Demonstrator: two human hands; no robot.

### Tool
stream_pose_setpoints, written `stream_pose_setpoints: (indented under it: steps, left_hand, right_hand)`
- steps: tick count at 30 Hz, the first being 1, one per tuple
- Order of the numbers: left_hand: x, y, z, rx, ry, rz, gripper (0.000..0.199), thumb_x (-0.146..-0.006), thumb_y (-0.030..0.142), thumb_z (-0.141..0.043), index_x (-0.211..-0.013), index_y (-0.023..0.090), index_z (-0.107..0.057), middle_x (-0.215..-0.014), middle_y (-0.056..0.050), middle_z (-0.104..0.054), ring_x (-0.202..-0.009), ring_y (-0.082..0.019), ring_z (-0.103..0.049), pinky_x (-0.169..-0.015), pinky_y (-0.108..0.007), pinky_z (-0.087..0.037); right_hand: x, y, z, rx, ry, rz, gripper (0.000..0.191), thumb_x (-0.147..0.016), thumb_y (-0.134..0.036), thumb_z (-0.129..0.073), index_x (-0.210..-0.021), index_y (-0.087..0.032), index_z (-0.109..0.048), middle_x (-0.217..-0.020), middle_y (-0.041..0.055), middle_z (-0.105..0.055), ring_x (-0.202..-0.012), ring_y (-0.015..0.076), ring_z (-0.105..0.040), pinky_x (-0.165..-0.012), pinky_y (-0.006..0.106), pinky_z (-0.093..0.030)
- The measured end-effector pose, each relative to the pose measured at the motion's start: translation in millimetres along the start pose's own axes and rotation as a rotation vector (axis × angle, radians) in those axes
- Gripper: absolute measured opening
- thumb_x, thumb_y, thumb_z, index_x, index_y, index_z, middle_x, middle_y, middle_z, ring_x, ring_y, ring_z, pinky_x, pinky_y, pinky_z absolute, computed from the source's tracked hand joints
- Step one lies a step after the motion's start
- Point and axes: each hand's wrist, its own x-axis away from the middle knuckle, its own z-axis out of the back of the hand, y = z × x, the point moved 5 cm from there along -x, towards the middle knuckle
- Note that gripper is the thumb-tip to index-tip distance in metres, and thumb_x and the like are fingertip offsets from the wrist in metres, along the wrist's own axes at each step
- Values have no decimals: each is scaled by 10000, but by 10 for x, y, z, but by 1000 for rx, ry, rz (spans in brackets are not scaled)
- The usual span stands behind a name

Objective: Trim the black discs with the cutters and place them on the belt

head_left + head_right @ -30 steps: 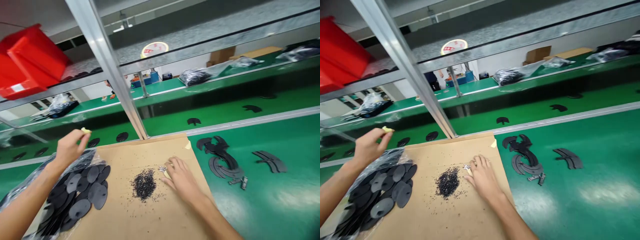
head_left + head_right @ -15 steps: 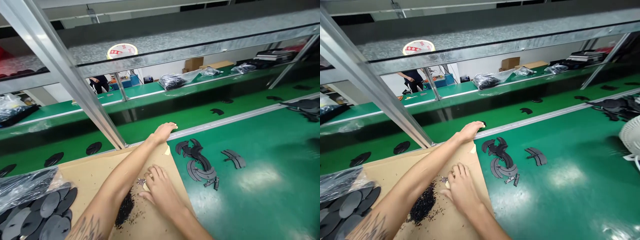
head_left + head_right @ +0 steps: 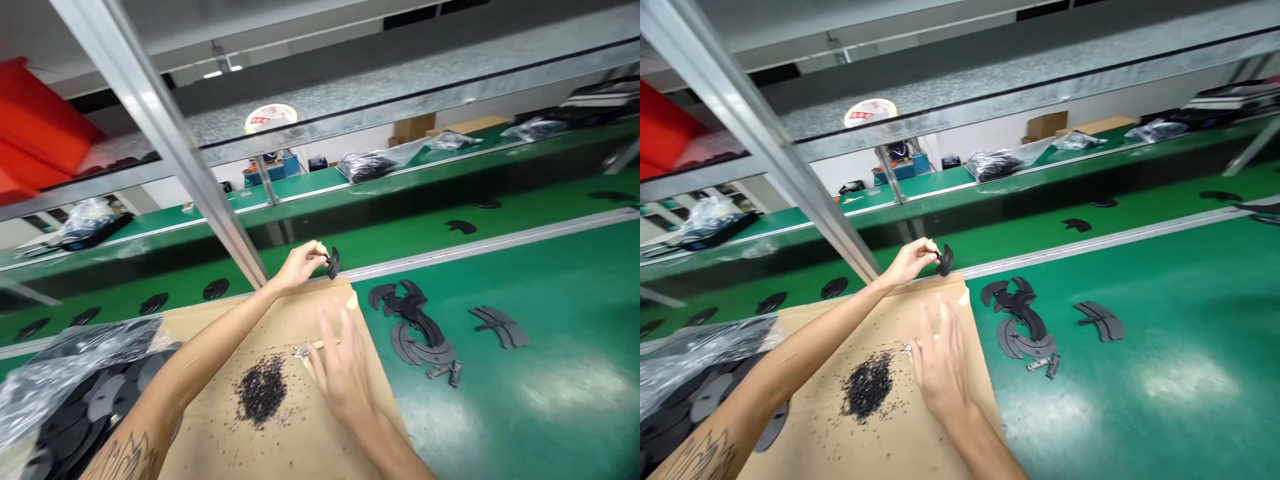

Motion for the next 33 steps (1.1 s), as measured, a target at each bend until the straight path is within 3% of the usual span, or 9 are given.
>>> stream_pose_setpoints:
  steps: [3,5,7,10,15,19,23,28,33]
  left_hand:
    - [656,166,180,126,-26,25,89,-969,246,-569,-925,182,-524,-971,-73,-690,-863,-174,-733,-848,-343,-604]
    - [1106,266,182,185,-40,57,152,-961,317,-607,-954,180,-540,-954,-77,-702,-835,-186,-747,-815,-344,-617]
    - [1502,337,140,210,-45,95,195,-977,357,-588,-1003,167,-559,-954,-91,-716,-832,-200,-758,-787,-340,-622]
    - [1987,361,191,-6,-62,198,185,-1011,303,-513,-1144,181,-554,-1031,-109,-734,-894,-195,-756,-787,-300,-615]
    - [2704,271,933,-480,-74,443,134,-968,256,-521,-960,213,-647,-998,-101,-708,-991,-260,-684,-910,-378,-550]
    - [3216,155,1442,-718,-78,650,87,-924,242,-569,-916,183,-632,-925,-95,-647,-985,-288,-638,-870,-398,-522]
    - [3473,119,1375,-804,-144,717,330,-811,253,-737,-1110,213,-601,-1084,-85,-613,-1008,-282,-615,-820,-359,-517]
    - [3443,106,1174,-823,-144,674,105,-919,161,-551,-996,205,-607,-1101,-85,-594,-1003,-245,-606,-790,-317,-498]
    - [3339,58,1130,-771,-111,587,155,-938,145,-492,-835,191,-597,-890,-59,-607,-849,-202,-614,-719,-275,-495]
  right_hand:
    - [-50,10,55,-132,100,-46,667,-1001,-342,-430,-1581,-195,-134,-1619,220,-209,-1510,383,-239,-1150,587,-371]
    - [-111,44,21,-359,92,-152,695,-989,-418,-457,-1572,-167,-174,-1568,234,-326,-1453,365,-369,-1124,568,-409]
    - [-180,23,-127,-666,-122,-271,657,-943,-511,-521,-1489,-171,-389,-1385,197,-569,-1243,328,-600,-1002,480,-537]
    - [-201,-147,-314,-904,-522,-339,537,-841,-587,-644,-1197,-186,-673,-1045,117,-738,-954,285,-709,-839,376,-604]
    - [-153,-187,-376,-872,-539,-445,475,-683,-622,-770,-900,-200,-742,-857,71,-744,-726,235,-687,-558,278,-565]
    - [-135,-113,-428,-830,-481,-505,469,-669,-637,-765,-865,-212,-737,-877,70,-754,-807,260,-712,-624,302,-593]
    - [-133,-113,-430,-803,-497,-554,566,-650,-693,-744,-941,-207,-741,-937,78,-759,-853,272,-718,-646,323,-609]
    - [-85,-208,-446,-862,-600,-569,660,-660,-692,-754,-1065,-172,-729,-968,112,-754,-791,254,-701,-517,293,-571]
    - [-38,-239,-467,-926,-652,-558,629,-671,-653,-784,-1069,-168,-737,-988,108,-760,-895,273,-719,-704,350,-627]
